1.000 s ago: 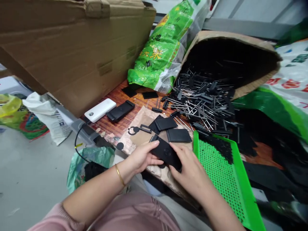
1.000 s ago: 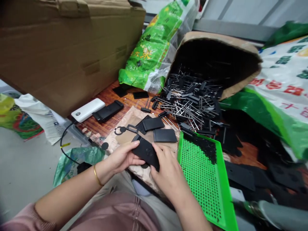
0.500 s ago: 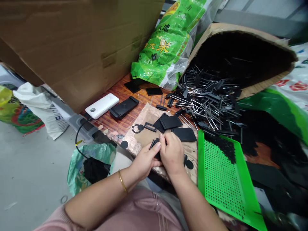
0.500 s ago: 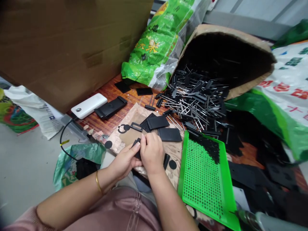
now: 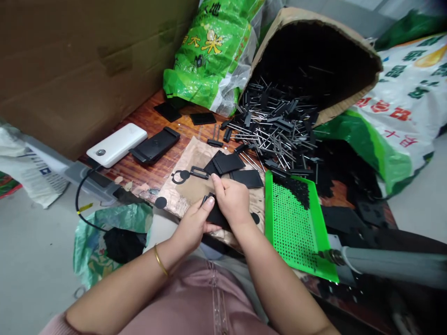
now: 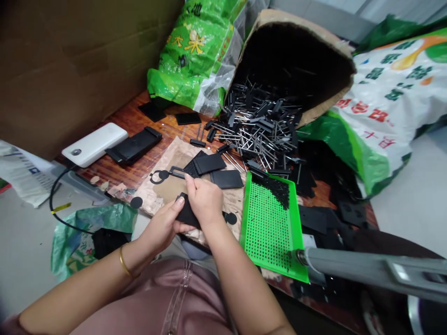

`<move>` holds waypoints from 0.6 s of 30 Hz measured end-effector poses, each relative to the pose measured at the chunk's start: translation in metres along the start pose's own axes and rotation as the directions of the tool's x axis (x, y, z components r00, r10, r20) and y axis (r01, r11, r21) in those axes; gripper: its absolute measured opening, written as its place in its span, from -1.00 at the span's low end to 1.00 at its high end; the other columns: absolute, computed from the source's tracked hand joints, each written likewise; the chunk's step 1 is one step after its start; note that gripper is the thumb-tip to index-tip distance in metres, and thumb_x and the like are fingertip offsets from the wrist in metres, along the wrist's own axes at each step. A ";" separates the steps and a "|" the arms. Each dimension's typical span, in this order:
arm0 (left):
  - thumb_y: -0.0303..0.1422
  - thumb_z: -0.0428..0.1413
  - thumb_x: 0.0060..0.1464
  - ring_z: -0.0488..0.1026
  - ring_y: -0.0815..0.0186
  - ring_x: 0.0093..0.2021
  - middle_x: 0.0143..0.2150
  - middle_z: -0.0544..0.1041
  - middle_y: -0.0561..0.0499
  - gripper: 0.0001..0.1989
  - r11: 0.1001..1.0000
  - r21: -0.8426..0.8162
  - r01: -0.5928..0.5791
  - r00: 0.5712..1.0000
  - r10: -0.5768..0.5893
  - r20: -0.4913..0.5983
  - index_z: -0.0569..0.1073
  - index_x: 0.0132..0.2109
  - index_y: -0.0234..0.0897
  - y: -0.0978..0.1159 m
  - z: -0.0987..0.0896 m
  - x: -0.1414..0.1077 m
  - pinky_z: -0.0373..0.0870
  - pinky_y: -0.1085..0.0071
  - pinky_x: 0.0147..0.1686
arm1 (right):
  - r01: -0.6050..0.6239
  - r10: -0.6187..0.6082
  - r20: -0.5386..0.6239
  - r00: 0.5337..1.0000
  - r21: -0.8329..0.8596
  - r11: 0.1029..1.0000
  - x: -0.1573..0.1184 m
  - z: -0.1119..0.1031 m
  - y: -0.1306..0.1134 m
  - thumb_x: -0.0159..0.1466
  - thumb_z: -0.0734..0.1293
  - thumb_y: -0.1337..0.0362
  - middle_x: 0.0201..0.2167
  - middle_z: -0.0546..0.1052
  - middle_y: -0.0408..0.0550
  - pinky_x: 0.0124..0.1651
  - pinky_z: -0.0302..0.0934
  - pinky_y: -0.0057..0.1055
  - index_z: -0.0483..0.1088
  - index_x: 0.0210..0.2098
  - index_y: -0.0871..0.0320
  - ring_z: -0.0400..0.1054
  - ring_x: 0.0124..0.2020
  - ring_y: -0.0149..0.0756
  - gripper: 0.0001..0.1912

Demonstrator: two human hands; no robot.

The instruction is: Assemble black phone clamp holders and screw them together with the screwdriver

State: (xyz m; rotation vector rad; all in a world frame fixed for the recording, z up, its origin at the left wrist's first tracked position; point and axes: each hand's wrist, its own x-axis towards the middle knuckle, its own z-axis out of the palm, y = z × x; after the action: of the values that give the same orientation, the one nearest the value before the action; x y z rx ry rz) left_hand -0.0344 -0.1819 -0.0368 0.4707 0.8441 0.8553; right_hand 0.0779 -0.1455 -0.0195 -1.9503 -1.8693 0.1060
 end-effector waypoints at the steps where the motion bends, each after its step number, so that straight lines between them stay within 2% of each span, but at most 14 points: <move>1: -0.15 0.20 0.00 0.47 0.30 -0.36 -0.28 0.52 -0.04 -0.66 1.000 0.010 0.000 1.000 0.000 0.010 0.51 -0.15 -0.29 0.000 -0.001 0.000 0.52 0.39 -0.45 | -0.024 0.023 0.026 0.999 0.032 0.999 0.002 -0.001 0.000 0.36 0.08 0.07 -0.68 0.39 -0.10 -0.46 -0.15 -0.38 0.29 -0.70 0.14 0.13 -0.62 -0.41 -0.44; 5: -0.11 0.19 -0.01 0.47 0.29 -0.32 -0.25 0.51 -0.07 -0.63 0.998 0.063 -0.011 0.998 0.008 0.055 0.50 -0.16 -0.31 0.001 -0.002 0.002 0.52 0.37 -0.40 | -0.107 0.094 0.110 0.990 0.125 0.986 0.006 -0.007 0.004 0.35 0.06 0.02 -0.70 0.38 -0.11 -0.46 -0.14 -0.39 0.26 -0.72 0.12 0.16 -0.61 -0.38 -0.41; 9: -0.10 0.18 0.00 0.46 0.30 -0.34 -0.28 0.49 -0.04 -0.64 0.993 0.115 -0.009 0.999 0.003 0.047 0.49 -0.17 -0.29 0.003 -0.002 0.003 0.52 0.37 -0.41 | -0.119 0.106 0.097 0.990 0.138 0.983 0.005 -0.009 0.005 0.35 0.04 0.01 -0.70 0.38 -0.11 -0.46 -0.14 -0.39 0.29 -0.69 0.12 0.17 -0.61 -0.37 -0.41; 14: -0.11 0.13 0.04 0.43 0.28 -0.31 -0.26 0.45 -0.01 -0.64 0.974 0.215 -0.074 0.997 0.070 0.028 0.43 -0.12 -0.26 0.005 0.001 0.002 0.52 0.38 -0.45 | -0.054 0.054 0.087 0.995 0.002 0.999 -0.001 -0.008 -0.001 0.37 0.07 0.07 -0.60 0.47 -0.09 -0.45 -0.16 -0.39 0.40 -0.59 0.14 0.20 -0.57 -0.39 -0.48; 18: -0.08 0.04 0.11 0.35 0.37 -0.45 -0.41 0.35 0.08 -0.67 0.929 0.350 -0.122 0.992 0.123 0.019 0.39 -0.22 -0.27 0.004 0.002 0.003 0.45 0.47 -0.57 | -0.039 0.045 0.061 0.997 -0.100 0.994 -0.003 -0.006 -0.003 0.36 0.11 0.12 -0.58 0.51 -0.05 -0.44 -0.17 -0.40 0.44 -0.56 0.17 0.24 -0.55 -0.41 -0.51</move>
State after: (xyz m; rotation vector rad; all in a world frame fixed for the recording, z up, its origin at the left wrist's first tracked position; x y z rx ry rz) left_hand -0.0334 -0.1774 -0.0340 0.8435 0.9831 0.8210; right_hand 0.0771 -0.1497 -0.0133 -2.0753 -1.9074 0.0905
